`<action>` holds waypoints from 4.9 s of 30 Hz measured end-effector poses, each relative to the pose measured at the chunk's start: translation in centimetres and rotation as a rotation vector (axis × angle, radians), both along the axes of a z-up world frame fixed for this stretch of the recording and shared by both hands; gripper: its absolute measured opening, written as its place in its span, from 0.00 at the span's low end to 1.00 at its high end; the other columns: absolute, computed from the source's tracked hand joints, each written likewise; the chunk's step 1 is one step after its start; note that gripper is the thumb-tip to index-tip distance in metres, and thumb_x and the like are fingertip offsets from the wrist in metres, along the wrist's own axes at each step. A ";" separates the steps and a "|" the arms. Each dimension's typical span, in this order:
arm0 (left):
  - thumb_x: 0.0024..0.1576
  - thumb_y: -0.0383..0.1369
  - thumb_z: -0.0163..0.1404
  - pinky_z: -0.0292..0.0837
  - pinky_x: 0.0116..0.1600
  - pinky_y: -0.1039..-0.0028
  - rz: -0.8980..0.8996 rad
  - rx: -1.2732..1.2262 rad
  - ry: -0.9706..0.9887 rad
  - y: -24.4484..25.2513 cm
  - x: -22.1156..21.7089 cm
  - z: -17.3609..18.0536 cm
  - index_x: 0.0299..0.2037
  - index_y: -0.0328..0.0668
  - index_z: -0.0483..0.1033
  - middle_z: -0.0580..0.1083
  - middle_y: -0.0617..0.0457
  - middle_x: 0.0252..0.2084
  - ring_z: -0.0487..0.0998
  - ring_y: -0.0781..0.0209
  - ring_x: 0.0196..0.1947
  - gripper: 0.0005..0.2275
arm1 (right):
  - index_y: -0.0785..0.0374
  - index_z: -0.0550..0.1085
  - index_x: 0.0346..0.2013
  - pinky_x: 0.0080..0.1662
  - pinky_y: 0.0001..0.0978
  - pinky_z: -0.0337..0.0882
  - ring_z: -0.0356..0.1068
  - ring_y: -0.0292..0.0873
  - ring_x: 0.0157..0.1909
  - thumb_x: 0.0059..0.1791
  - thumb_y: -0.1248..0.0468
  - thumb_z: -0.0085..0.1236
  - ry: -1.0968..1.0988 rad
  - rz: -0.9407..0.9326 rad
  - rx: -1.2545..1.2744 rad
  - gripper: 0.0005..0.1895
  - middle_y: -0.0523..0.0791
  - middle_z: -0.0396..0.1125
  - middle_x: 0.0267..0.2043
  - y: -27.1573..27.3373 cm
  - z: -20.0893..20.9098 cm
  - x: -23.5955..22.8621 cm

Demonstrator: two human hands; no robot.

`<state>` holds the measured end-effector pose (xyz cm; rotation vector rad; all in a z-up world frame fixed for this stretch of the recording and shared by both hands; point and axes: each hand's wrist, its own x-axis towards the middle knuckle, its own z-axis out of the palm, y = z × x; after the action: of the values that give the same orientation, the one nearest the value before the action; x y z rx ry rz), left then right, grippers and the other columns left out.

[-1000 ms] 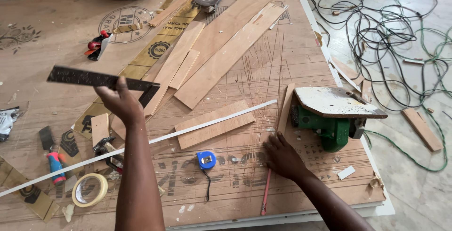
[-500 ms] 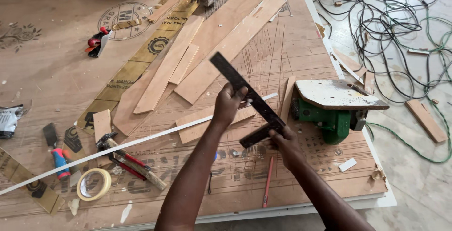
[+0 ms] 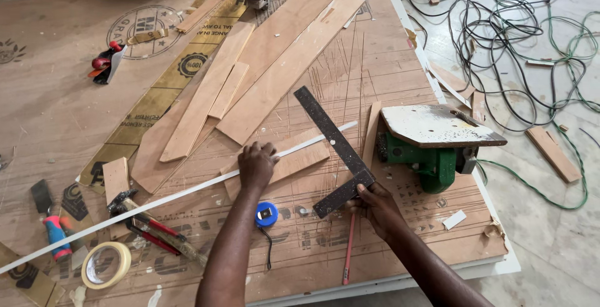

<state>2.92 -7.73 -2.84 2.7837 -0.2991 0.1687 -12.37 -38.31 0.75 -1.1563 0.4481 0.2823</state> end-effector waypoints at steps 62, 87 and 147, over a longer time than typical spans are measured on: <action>0.43 0.70 0.55 0.36 0.77 0.49 -0.376 0.092 0.192 -10.4 -3.4 0.5 0.74 0.44 0.54 0.47 0.37 0.75 0.42 0.41 0.76 0.53 | 0.65 0.74 0.42 0.40 0.46 0.75 0.75 0.51 0.36 0.58 0.52 0.47 0.171 0.018 -0.967 0.17 0.51 0.74 0.35 1.7 -1.9 5.4; 0.38 0.66 0.62 0.39 0.77 0.47 -0.304 0.063 0.135 -9.8 -2.8 1.6 0.68 0.52 0.65 0.51 0.33 0.75 0.47 0.34 0.75 0.48 | 0.58 0.73 0.56 0.42 0.39 0.77 0.69 0.47 0.44 0.57 0.64 0.43 -0.266 0.452 -1.596 0.15 0.53 0.71 0.49 -3.4 5.8 8.2; 0.61 0.45 0.50 0.79 0.51 0.66 -0.406 -0.520 0.708 -22.6 -15.0 7.2 0.48 0.44 0.80 0.80 0.50 0.44 0.82 0.60 0.42 0.15 | 0.57 0.73 0.41 0.48 0.45 0.71 0.67 0.51 0.51 0.42 0.66 0.61 -0.127 0.325 -1.762 0.13 0.46 0.67 0.44 -22.3 -3.1 -10.4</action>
<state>-12.06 -30.34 4.37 2.0457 -0.5267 -0.7129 -22.75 -60.63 -2.32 -2.9628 0.3311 0.0162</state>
